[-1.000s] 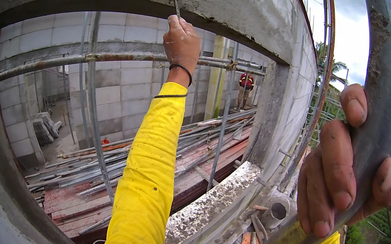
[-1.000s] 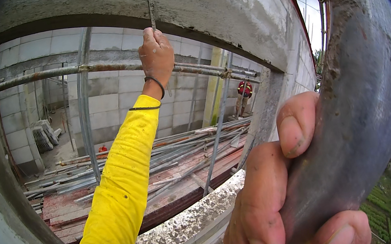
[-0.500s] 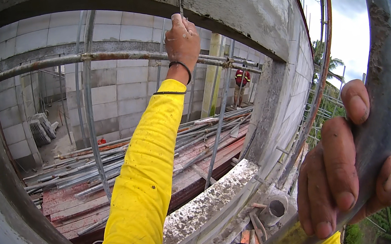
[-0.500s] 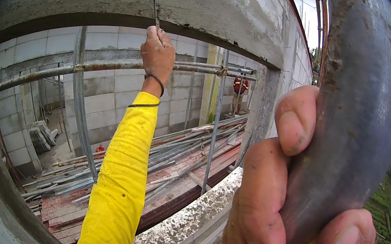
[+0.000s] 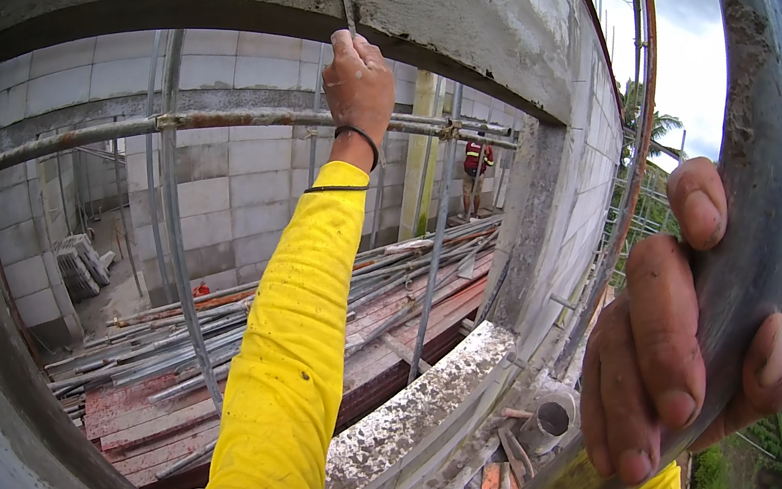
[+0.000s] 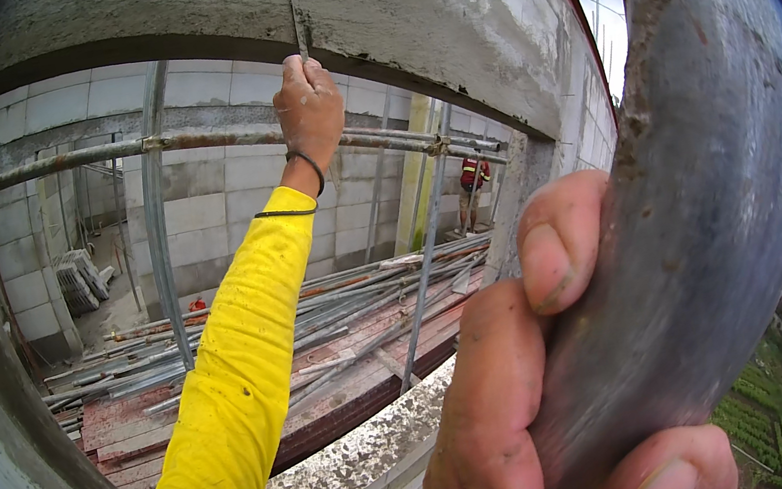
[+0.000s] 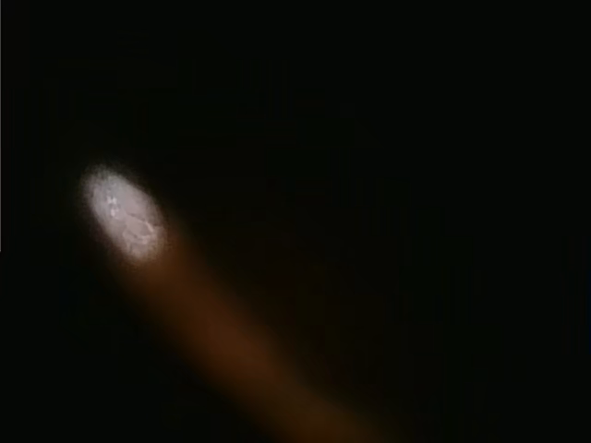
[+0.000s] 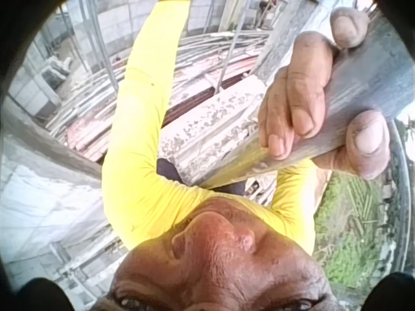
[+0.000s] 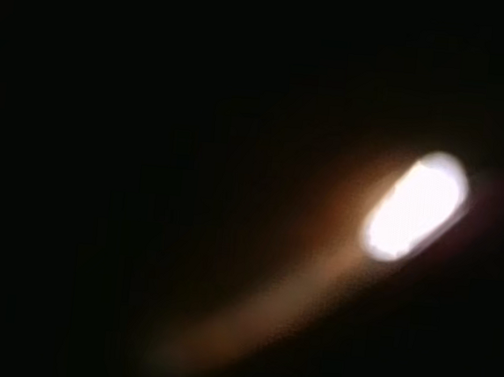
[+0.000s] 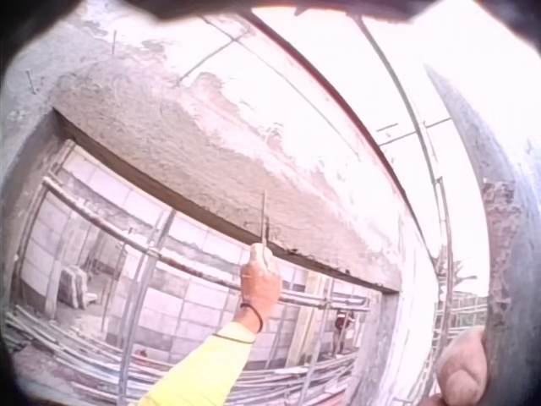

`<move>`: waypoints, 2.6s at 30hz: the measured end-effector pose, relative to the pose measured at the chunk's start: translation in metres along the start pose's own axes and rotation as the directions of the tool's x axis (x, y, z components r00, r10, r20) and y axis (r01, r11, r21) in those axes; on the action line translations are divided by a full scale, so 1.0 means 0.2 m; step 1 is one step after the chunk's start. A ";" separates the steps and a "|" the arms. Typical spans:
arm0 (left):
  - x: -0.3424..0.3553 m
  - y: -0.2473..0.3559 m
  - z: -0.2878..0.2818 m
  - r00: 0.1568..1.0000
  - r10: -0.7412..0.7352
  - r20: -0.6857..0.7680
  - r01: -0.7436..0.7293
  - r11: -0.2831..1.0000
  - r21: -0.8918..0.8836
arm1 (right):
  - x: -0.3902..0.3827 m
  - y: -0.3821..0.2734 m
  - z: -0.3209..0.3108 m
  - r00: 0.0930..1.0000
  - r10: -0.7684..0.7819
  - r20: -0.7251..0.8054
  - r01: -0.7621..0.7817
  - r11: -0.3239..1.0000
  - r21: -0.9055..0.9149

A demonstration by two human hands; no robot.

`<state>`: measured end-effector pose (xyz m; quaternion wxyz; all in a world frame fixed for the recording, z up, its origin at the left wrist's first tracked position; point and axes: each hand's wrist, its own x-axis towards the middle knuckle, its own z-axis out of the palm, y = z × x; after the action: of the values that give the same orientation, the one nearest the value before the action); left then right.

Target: The person smooths a freshly plastered wall using a trowel and a sponge, working on the upper section of a window opening. They repeatedly scrape and wipe the surface to even out the plaster and clean the tool.

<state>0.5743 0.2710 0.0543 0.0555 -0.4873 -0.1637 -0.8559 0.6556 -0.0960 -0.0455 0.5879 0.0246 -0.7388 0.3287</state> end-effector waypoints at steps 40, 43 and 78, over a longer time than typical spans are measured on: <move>0.12 -0.09 -0.07 0.880 -0.118 0.461 0.116 0.993 0.033 | 0.01 -0.02 0.01 0.996 0.079 0.037 -0.080 0.996 0.026; 0.14 -0.09 -0.14 0.915 -0.099 0.392 0.080 0.995 0.064 | 0.01 -0.01 0.01 0.995 0.091 0.044 -0.092 0.995 0.033; 0.24 -0.05 -0.18 0.849 -0.133 0.511 0.092 0.990 0.106 | 0.02 -0.02 -0.01 0.994 0.086 0.067 -0.090 0.995 0.052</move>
<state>0.5183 0.2718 0.0765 -0.0221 -0.6861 -0.2337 -0.6886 0.6580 -0.0977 -0.0405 0.5477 0.0187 -0.7484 0.3735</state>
